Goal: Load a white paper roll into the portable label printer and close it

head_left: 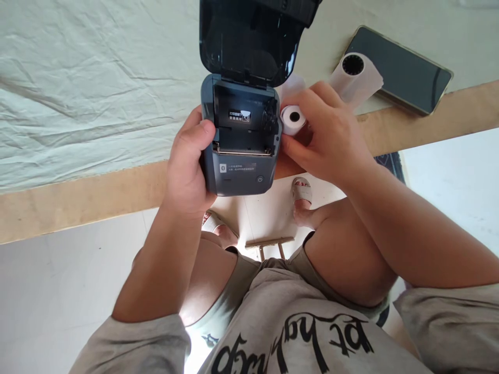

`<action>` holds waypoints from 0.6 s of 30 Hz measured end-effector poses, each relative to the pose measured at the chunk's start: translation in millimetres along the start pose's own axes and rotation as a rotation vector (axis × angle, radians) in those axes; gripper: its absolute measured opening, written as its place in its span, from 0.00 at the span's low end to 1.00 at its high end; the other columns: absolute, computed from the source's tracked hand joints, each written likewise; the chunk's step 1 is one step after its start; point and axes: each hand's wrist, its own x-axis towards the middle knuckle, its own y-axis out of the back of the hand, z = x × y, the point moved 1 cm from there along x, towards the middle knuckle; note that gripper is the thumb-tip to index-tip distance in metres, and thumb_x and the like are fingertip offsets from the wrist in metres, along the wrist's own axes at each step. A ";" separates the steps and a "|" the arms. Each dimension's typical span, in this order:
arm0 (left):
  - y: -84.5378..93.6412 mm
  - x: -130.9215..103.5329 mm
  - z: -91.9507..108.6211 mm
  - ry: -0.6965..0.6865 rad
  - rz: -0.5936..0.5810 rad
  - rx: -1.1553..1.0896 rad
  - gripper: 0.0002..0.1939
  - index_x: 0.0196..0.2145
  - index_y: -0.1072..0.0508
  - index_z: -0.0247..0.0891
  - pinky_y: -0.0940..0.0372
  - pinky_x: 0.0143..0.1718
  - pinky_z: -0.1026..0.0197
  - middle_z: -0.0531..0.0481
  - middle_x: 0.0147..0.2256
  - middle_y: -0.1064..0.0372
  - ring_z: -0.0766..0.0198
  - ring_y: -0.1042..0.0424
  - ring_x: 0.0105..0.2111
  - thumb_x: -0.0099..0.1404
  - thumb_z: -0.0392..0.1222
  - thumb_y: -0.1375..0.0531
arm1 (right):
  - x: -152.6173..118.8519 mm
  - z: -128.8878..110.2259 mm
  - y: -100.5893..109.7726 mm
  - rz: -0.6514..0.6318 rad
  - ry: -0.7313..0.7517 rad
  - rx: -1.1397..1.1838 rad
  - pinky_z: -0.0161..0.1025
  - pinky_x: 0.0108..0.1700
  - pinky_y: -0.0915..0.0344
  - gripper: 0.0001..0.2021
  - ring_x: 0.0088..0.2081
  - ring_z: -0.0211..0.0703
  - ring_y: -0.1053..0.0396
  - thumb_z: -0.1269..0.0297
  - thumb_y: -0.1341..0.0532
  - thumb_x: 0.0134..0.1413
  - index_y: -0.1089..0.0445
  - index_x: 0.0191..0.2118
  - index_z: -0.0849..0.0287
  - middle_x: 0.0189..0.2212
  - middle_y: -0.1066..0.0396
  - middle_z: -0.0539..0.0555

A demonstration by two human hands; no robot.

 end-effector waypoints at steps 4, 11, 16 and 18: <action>-0.3 -0.4 0.6 0.014 -0.012 -0.009 0.12 0.38 0.27 0.37 0.29 0.49 0.52 0.46 0.38 0.25 0.49 0.28 0.54 0.62 0.48 0.40 | -0.4 2.2 -1.2 0.012 0.008 0.038 0.32 0.43 0.35 0.19 0.41 0.31 0.36 0.65 0.42 0.47 0.34 0.48 0.51 0.45 0.34 0.52; -1.3 -0.3 -0.5 -0.016 -0.012 -0.029 0.13 0.37 0.26 0.37 0.29 0.51 0.52 0.46 0.37 0.24 0.49 0.28 0.55 0.62 0.49 0.39 | -2.4 1.9 -3.6 0.019 0.047 0.050 0.35 0.49 0.31 0.19 0.45 0.33 0.36 0.65 0.43 0.49 0.36 0.50 0.51 0.45 0.35 0.54; 1.8 1.1 -0.6 0.021 -0.015 -0.002 0.13 0.37 0.27 0.38 0.28 0.47 0.52 0.46 0.44 0.24 0.50 0.27 0.51 0.61 0.50 0.39 | -1.3 2.9 -4.6 0.000 0.061 0.048 0.33 0.46 0.31 0.18 0.44 0.32 0.37 0.66 0.45 0.50 0.36 0.49 0.52 0.46 0.37 0.55; 3.0 1.7 -0.6 0.019 -0.008 0.012 0.14 0.38 0.27 0.38 0.28 0.46 0.52 0.46 0.44 0.24 0.51 0.26 0.49 0.61 0.51 0.39 | -0.9 2.9 -4.9 -0.019 0.066 0.049 0.34 0.48 0.31 0.18 0.45 0.33 0.37 0.64 0.45 0.51 0.37 0.50 0.53 0.48 0.37 0.56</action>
